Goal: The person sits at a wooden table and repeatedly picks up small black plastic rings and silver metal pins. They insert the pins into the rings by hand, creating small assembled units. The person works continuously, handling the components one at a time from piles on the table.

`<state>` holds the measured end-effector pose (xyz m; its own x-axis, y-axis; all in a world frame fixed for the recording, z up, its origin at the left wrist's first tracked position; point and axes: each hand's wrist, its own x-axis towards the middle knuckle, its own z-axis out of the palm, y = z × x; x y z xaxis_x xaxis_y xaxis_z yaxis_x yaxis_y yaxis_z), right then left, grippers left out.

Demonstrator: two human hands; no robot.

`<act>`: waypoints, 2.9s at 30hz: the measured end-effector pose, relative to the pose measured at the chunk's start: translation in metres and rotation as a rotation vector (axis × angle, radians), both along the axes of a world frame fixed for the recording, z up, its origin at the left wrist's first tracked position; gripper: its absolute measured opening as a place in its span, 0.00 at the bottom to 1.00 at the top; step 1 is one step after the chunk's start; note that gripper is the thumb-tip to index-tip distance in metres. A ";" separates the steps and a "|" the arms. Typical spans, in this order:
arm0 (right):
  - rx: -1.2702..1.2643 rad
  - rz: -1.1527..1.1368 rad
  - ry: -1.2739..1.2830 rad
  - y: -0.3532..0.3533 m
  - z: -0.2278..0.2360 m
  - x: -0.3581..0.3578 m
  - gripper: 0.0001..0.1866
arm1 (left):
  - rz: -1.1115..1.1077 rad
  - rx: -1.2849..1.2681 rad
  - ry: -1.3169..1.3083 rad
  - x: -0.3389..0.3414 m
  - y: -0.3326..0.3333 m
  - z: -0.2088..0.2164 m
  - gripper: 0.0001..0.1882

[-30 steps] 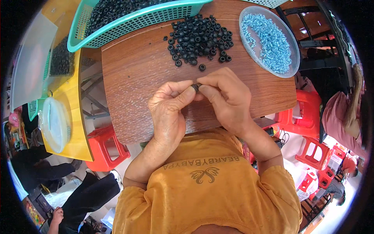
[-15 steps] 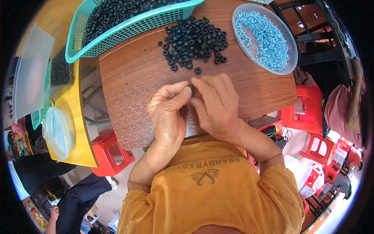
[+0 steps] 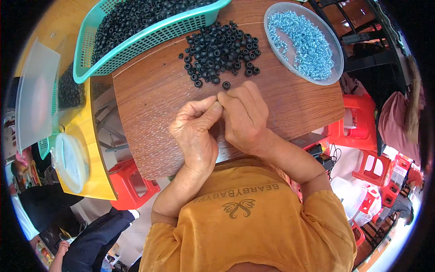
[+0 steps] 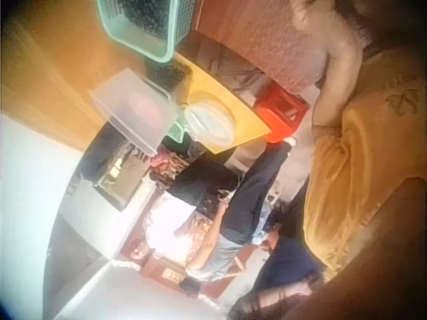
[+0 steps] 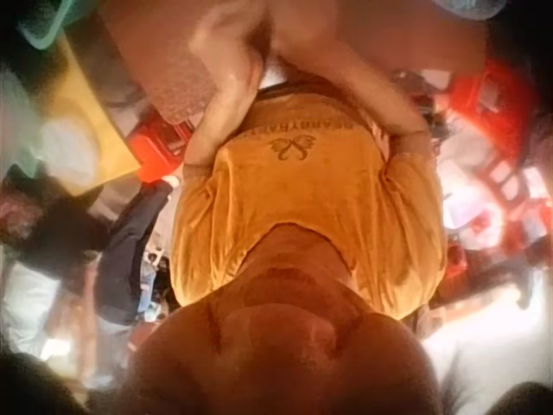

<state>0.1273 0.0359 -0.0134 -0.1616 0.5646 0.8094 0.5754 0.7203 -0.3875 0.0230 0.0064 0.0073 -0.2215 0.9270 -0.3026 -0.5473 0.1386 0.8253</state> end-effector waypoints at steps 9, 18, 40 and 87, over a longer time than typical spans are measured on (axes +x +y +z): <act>-0.251 0.053 0.040 -0.001 0.007 0.009 0.18 | -0.084 -0.009 -0.002 -0.015 0.008 0.000 0.06; -0.359 0.097 0.097 -0.004 0.019 0.010 0.20 | -0.107 0.012 -0.012 -0.018 0.009 0.000 0.07; -0.858 0.311 0.605 -0.007 0.029 0.015 0.09 | -0.152 0.077 -0.116 -0.020 0.005 0.000 0.05; -0.135 0.082 0.107 -0.004 0.008 0.005 0.15 | -0.016 0.003 -0.033 -0.010 0.000 0.000 0.07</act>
